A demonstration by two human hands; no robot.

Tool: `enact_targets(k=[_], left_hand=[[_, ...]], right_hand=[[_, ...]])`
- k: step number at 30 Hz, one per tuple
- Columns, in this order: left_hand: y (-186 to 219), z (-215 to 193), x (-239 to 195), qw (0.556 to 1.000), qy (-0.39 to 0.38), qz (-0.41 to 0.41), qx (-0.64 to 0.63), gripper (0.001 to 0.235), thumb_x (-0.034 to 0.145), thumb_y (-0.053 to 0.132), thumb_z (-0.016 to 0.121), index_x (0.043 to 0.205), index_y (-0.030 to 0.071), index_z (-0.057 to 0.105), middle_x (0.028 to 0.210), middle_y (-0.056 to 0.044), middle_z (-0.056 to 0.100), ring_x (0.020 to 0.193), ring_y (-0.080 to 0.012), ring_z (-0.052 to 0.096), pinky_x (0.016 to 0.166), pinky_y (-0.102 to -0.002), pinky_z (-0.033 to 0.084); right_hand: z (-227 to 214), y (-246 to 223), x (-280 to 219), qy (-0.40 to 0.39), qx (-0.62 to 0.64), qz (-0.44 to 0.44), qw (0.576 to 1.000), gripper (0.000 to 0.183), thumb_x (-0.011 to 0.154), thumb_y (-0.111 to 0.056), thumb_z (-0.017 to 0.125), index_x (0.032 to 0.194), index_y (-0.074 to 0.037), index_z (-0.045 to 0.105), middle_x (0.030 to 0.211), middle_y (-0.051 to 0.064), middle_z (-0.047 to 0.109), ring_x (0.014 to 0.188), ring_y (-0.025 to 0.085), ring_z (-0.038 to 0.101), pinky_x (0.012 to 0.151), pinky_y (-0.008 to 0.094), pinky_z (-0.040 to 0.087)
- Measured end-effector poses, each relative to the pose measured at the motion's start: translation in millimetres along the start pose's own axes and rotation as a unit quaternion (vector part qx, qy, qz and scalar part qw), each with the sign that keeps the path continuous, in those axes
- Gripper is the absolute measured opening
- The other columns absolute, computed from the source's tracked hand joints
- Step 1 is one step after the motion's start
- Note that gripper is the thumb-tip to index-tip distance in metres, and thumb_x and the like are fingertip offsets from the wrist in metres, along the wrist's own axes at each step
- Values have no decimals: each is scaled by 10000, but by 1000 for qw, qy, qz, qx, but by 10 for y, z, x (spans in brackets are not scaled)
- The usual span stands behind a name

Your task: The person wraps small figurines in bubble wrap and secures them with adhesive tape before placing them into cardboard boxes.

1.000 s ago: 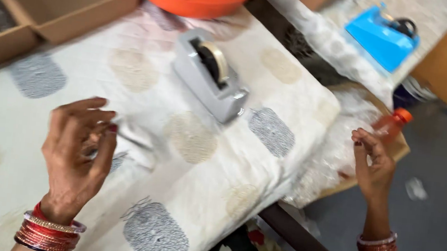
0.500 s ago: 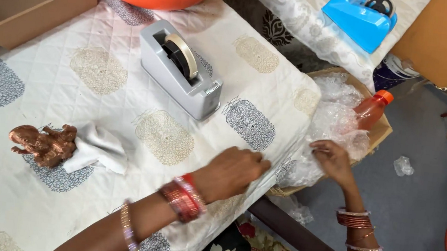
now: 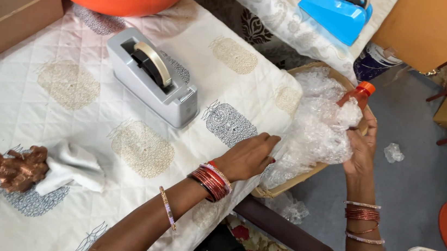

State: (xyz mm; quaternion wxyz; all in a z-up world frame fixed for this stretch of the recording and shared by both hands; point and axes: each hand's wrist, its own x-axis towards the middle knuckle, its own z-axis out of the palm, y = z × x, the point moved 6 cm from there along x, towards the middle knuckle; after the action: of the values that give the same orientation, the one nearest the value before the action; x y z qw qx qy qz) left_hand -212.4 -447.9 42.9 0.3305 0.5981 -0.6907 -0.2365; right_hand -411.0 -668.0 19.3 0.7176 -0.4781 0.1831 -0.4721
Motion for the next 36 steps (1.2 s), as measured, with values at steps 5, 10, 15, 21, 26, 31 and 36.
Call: enact_targets(k=[5,10,15,21,26,31,36], left_hand=[[79,-102,113,996,51,-25,-72,794,963,240,673,1531,-66,209,1289,-353,498,1154,-433,564,973,-467,482],[69,-174,448,970,164,-63,-168,1202,770,323,860,1531,-40,3,1480,-448,318,1361,-545,389,1060,-550,392],[-484,87,618,914,204,-172,-304,441,967,268,630,1309,-1,558,909,-156,742,770,-301,746,662,-413,605],[-1027,-16,323,885,323,-181,-282,325,957,152,653,1179,-21,492,858,-137,695,713,-192,682,589,-344,558],[-892,-64,399,853,329,-164,-371,363,972,204,666,1194,-23,490,884,-133,677,704,-190,672,541,-302,560],[-316,264,670,860,276,-201,-379,468,914,246,693,1237,8,451,1037,-149,588,714,-214,669,502,-295,607],[-305,1650,788,954,-33,-71,288,214,914,88,688,1114,12,707,1132,-173,667,1005,-295,677,776,-382,603]], right_hand=[[447,-58,-1,-42,23,2,999,738,897,129,593,1553,-109,356,1536,135,501,1352,254,602,1089,425,547],[795,-53,-51,-104,25,16,994,783,822,77,644,1526,-146,380,1405,78,564,1244,216,627,1007,461,611],[-22,407,205,-32,30,78,996,397,973,55,732,1328,-44,583,1099,70,687,1070,181,646,907,349,527],[-11,95,249,124,21,65,990,370,888,34,673,1203,-145,599,1029,-9,698,990,116,677,961,408,597],[-317,135,51,101,-232,32,967,347,990,-21,663,1323,-103,609,1148,66,701,1084,199,675,987,422,566],[-217,748,-521,-211,-604,280,716,663,912,-123,652,1508,-175,367,1312,95,627,1174,262,626,984,442,545],[-823,645,-278,-327,-582,200,717,413,903,-117,577,1302,-137,683,1367,112,685,1262,268,646,1090,422,497]])
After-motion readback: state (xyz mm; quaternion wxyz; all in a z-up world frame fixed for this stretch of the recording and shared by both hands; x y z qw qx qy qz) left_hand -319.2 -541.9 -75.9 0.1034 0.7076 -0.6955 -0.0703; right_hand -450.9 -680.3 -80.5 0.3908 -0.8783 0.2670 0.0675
